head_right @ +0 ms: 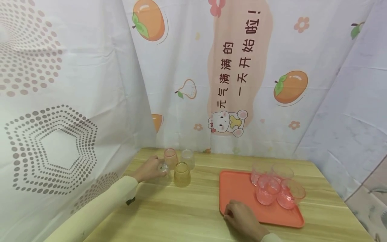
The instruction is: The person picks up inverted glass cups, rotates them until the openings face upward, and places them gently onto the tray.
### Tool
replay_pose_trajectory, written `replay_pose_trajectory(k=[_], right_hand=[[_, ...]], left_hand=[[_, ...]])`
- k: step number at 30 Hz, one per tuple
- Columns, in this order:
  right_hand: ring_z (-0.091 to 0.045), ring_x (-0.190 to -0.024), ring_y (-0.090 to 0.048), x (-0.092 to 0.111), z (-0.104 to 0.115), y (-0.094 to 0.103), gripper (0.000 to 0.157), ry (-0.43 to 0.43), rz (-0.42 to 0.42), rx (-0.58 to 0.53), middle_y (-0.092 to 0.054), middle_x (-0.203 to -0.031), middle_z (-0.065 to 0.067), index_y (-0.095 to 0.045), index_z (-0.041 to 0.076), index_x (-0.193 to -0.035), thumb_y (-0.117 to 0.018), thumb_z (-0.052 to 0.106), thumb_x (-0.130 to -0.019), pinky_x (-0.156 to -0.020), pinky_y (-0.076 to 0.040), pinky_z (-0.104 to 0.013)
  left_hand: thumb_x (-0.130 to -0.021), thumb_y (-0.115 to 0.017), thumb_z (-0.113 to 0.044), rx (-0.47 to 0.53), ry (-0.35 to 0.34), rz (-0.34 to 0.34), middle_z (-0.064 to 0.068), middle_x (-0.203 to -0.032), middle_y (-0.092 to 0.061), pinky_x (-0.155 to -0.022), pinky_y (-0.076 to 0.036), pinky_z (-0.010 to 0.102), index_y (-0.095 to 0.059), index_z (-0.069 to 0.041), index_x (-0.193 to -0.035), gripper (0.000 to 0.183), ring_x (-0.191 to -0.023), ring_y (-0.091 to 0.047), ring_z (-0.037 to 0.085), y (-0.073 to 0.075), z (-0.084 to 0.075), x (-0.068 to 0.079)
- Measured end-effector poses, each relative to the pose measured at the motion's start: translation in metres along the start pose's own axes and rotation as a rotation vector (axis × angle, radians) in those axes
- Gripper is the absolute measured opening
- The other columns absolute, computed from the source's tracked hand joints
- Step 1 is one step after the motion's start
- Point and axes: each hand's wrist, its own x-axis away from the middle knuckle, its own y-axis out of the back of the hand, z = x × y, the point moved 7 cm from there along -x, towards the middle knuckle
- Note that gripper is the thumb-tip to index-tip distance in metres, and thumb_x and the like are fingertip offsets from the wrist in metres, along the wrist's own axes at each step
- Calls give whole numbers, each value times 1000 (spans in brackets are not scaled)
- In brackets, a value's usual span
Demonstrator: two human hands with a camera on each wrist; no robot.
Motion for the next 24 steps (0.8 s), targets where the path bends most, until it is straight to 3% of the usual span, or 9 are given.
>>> replay_pose_trajectory(k=[7, 12, 16, 24], right_hand=[[4, -64, -41, 3, 0, -2, 16, 13, -14, 2, -44, -72, 20, -64, 27, -71, -79, 22, -74, -55, -38, -20], [4, -64, -42, 2, -1, -3, 17, -5, 3, -6, -44, -71, 20, -64, 27, -72, -79, 22, -75, -55, -38, -20], [4, -64, -42, 2, -1, -1, 17, -7, -1, 2, -44, -71, 20, -64, 27, -72, -79, 20, -75, -55, -38, -20], [5, -65, -42, 2, 1, 0, 18, 11, 1, -1, -44, -71, 20, -63, 28, -70, -79, 20, -75, -55, -39, -20]], left_hand=[[-74, -75, -38, -3, 12, 15, 9, -96, -56, -67, -47, 33, -65, -2, -111, 53, -85, -50, 21, 1, -7, 9], [-74, -76, -35, -20, -19, -2, 12, -99, -57, -67, -47, 33, -64, 0, -112, 53, -85, -50, 22, 5, -14, 14], [-75, -74, -38, -61, -37, -3, 10, -98, -56, -66, -45, 31, -64, 0, -114, 55, -83, -49, 19, 5, -15, 16], [-71, -75, -38, -33, -45, 32, 7, -94, -54, -63, -44, 31, -64, -5, -109, 51, -82, -47, 18, 6, -19, 26]])
